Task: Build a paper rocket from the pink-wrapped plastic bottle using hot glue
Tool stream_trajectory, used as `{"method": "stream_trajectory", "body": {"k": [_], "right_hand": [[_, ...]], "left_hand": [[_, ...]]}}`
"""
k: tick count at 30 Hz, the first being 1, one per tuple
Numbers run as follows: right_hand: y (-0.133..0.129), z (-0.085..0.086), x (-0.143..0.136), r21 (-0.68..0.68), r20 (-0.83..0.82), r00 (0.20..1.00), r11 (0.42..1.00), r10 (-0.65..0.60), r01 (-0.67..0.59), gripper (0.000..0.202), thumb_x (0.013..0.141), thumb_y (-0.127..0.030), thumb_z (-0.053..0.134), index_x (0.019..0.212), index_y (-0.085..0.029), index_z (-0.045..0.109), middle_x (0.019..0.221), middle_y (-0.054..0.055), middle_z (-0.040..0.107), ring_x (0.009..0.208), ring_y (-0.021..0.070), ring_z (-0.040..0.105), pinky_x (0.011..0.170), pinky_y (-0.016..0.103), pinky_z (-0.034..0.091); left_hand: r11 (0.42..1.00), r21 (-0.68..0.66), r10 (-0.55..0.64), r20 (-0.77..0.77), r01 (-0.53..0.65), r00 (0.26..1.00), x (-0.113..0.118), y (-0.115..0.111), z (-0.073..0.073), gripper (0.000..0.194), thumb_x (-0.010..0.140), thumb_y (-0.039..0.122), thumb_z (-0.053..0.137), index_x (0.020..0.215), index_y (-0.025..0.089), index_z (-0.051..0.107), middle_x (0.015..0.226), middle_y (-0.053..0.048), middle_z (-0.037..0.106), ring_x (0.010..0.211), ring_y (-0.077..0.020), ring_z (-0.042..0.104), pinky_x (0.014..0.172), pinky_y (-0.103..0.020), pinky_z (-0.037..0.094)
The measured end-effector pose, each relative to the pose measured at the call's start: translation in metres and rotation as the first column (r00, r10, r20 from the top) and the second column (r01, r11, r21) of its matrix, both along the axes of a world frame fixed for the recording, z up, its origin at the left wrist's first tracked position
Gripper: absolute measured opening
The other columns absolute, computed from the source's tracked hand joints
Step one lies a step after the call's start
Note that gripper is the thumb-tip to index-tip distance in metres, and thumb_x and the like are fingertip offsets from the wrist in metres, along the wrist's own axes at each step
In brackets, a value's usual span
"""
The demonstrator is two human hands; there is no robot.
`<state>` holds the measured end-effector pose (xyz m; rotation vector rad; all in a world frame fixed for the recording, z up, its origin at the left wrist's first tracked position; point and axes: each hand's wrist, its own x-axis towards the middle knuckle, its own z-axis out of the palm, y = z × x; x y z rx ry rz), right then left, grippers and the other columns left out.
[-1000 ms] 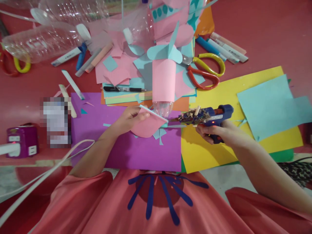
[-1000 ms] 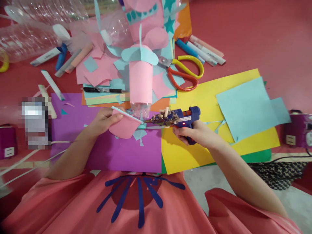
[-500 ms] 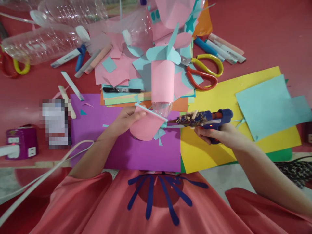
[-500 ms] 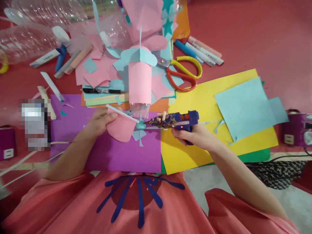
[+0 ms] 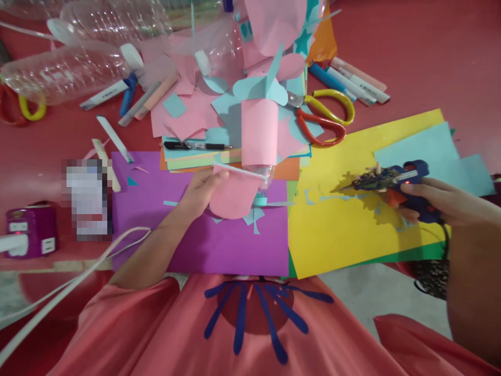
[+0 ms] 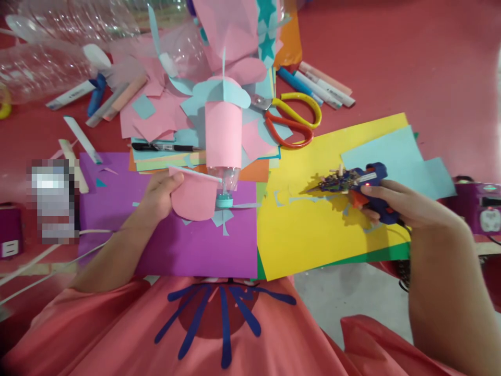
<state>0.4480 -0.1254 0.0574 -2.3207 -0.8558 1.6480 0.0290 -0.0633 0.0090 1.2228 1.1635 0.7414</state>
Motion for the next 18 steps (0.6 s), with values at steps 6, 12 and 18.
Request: {"method": "stream_trajectory", "body": {"k": [6, 12, 18], "right_hand": [[0.01, -0.006, 0.014, -0.104, 0.126, 0.989, 0.992, 0.083, -0.07, 0.053, 0.058, -0.07, 0.082, 0.049, -0.021, 0.067, 0.05, 0.01, 0.06, 0.048, 0.0172, 0.053, 0.055, 0.038, 0.039], [0.019, 0.013, -0.028, -0.072, 0.675, 0.697, 0.962, 0.242, -0.264, 0.028, 0.086, -0.036, 0.067, 0.062, -0.024, 0.061, 0.052, 0.002, 0.054, 0.056, 0.0206, 0.049, 0.06, 0.036, 0.036], [-0.012, 0.02, -0.074, 0.366, 0.851, 0.525, 0.709, 0.007, -0.603, 0.029, 0.09, -0.048, 0.048, 0.074, -0.026, 0.059, 0.078, 0.009, 0.071, 0.071, 0.0271, 0.065, 0.063, 0.04, 0.046]], "left_hand": [[0.994, -0.071, 0.083, 0.051, -0.079, 0.995, 0.001, -0.001, -0.003, 0.068, 0.064, 0.081, 0.07, 0.052, 0.02, 0.043, 0.052, 0.004, 0.035, 0.047, -0.0075, 0.032, 0.045, -0.026, 0.024], [0.979, -0.118, 0.172, 0.049, -0.165, 0.984, 0.004, -0.003, 0.001, 0.068, 0.061, 0.08, 0.073, 0.054, 0.019, 0.045, 0.055, 0.003, 0.039, 0.051, -0.0082, 0.034, 0.048, -0.026, 0.023], [0.935, -0.173, 0.328, 0.085, -0.311, 0.941, 0.008, -0.008, -0.003, 0.059, 0.067, 0.075, 0.074, 0.062, 0.02, 0.053, 0.06, 0.002, 0.053, 0.057, -0.0124, 0.053, 0.052, -0.026, 0.04]]}}
